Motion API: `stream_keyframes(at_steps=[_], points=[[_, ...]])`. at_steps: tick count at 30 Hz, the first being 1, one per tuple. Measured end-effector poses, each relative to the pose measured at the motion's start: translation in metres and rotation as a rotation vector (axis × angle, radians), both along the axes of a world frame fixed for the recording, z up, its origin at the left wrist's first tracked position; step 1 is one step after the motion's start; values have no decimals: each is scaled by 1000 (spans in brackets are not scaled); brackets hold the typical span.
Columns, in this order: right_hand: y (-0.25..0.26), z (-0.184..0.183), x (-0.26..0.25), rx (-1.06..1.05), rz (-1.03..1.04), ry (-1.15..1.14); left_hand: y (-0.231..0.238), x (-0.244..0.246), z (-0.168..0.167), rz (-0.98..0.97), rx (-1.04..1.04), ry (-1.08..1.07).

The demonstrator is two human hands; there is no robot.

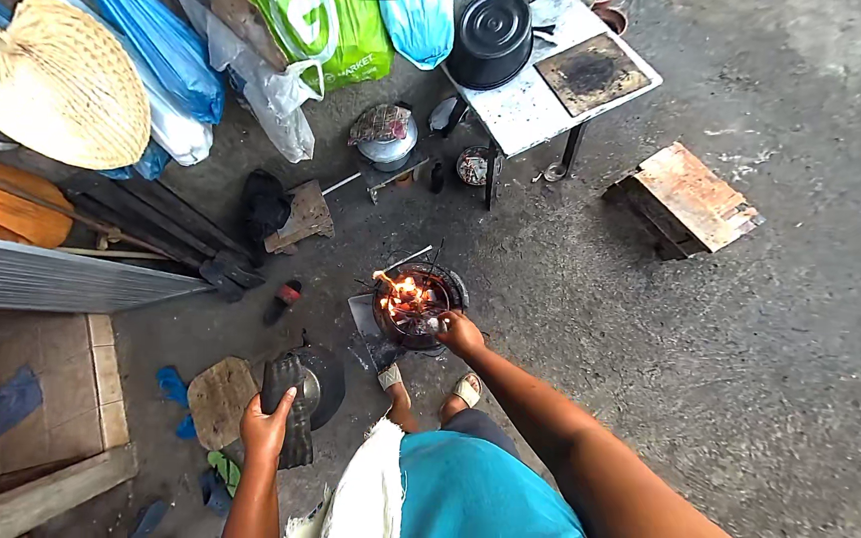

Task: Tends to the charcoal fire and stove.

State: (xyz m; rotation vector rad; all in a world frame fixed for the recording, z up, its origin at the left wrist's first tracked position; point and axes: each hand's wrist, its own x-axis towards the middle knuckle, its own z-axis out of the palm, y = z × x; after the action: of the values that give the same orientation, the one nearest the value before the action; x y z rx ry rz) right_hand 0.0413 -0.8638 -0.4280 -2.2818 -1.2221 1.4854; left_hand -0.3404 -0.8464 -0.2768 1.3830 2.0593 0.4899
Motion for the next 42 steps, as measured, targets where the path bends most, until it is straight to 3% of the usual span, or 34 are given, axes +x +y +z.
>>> stream_keyframes(at_steps=[9, 17, 20, 23, 27, 29, 32, 37, 42], points=[[13, -17, -41, -28, 22, -235, 18, -37, -12, -49, -71, -6], [9, -29, -49, 33, -8, -281, 38, -48, -20, -146, -103, -6], [-7, -20, -47, 95, -183, -235, 46, -51, -19, -174, -112, -3], [-32, -15, -37, 147, -519, -82, 52, -49, -20, -183, -110, -36], [-50, 4, -36, 154, -1266, 416, 56, -46, -21, -182, -96, -72], [-50, 17, -33, 147, -1363, 595, 60, -44, -22, -189, -99, -70], [-41, 20, -29, 142, -1128, 525, 64, -41, -22, -201, -110, -56], [-7, 11, -23, 139, -493, -17, 68, -38, -23, -215, -104, -58], [22, -6, -37, 182, -384, -142, 69, -38, -18, -215, -93, -94]])
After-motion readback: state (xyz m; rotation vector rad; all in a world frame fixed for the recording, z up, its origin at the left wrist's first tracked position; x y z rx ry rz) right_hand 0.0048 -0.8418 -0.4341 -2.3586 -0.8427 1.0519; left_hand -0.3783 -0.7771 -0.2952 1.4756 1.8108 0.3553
